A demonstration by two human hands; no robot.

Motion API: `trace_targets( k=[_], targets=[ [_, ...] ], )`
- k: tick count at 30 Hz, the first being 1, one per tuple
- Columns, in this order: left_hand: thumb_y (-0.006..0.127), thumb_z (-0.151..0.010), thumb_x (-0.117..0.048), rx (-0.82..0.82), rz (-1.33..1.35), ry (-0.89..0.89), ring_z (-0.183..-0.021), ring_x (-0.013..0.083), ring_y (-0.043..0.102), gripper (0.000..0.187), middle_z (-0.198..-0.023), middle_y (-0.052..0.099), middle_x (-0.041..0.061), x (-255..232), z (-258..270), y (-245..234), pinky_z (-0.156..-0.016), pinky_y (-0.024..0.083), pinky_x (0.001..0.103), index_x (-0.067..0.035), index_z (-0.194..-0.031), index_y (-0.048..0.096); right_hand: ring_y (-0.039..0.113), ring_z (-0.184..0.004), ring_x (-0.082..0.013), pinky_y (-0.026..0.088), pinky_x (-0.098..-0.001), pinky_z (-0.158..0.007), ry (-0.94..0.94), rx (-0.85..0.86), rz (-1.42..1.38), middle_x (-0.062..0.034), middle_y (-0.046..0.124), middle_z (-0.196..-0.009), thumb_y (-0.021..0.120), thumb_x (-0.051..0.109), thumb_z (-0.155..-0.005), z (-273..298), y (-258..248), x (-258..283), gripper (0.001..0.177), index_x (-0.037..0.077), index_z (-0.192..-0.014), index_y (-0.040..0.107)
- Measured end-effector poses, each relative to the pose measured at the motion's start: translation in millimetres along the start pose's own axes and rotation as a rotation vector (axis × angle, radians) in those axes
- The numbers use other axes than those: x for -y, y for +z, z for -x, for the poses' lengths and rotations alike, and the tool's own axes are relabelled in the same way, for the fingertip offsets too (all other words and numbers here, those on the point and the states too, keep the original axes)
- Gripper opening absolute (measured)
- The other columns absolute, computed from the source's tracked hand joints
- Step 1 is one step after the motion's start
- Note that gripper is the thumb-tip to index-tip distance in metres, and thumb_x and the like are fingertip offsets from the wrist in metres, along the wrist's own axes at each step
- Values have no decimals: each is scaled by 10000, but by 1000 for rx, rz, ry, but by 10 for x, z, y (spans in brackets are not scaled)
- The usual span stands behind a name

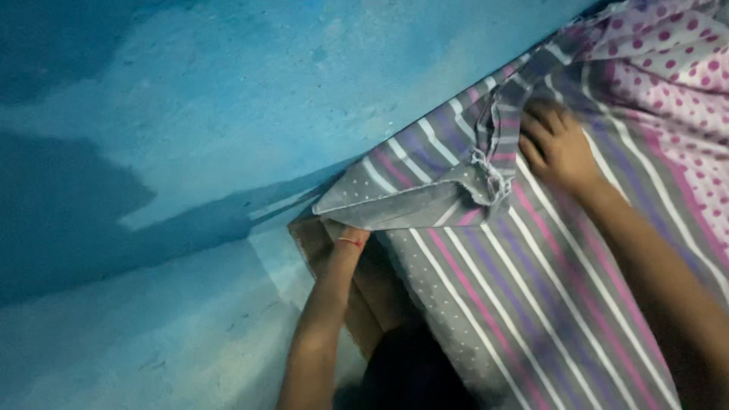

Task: The person folds a large patterned bed sheet on a bed. They smooth the fabric, fold it in half lengthwise, and then fold it again to create a neat rectangular stack.

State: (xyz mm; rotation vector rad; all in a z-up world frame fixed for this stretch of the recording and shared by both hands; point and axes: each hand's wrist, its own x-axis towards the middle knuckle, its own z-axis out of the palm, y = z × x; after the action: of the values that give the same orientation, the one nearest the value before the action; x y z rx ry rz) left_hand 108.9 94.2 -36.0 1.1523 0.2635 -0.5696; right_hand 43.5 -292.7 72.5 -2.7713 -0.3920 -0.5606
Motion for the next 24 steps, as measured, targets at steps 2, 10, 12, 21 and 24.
trace_targets(
  k=[2, 10, 12, 21, 24],
  targets=[
    [630, -818, -694, 26, 6, -25, -1374, 370, 499, 871, -1474, 511, 167, 17, -22, -23, -1176, 288, 536, -122, -1460, 489, 512, -1306, -448, 424, -521, -1172, -17, 53, 116, -210, 569, -1354, 649, 214, -969, -169, 136, -122, 410, 55, -1346, 616],
    [648, -793, -712, 57, 1, -61, -1358, 374, 519, 908, -1447, 541, 188, 53, 7, 40, -1170, 303, 521, -89, -1439, 514, 501, -1167, -476, 417, -548, -1034, 85, 223, 97, -274, 580, -1287, 622, 200, -818, -373, 415, -425, 540, 24, -1329, 628],
    [652, -787, -717, 65, -9, -65, -1354, 375, 524, 917, -1440, 548, 193, 55, 11, 88, -1168, 307, 517, -81, -1434, 520, 508, -1182, -475, 419, -544, -1066, 73, 186, 42, -260, 598, -1316, 587, 176, -884, -314, 484, -458, 497, 30, -1357, 626],
    [673, -759, -737, 100, -38, -45, -1336, 380, 547, 960, -1410, 581, 216, 11, 9, 274, -1162, 325, 499, -44, -1411, 549, 555, -1218, -415, 382, -528, -1106, 16, 114, 138, -202, 676, -1221, 564, 199, -975, -316, 673, -691, 283, 89, -1196, 702],
    [679, -749, -743, 120, -78, -36, -1330, 381, 554, 974, -1399, 592, 224, -66, 13, 296, -1159, 331, 493, -32, -1404, 558, 592, -1121, -418, 406, -535, -1074, 85, 285, 204, -219, 694, -1157, 588, 254, -968, -379, 676, -764, 371, 96, -1270, 735]
  ],
)
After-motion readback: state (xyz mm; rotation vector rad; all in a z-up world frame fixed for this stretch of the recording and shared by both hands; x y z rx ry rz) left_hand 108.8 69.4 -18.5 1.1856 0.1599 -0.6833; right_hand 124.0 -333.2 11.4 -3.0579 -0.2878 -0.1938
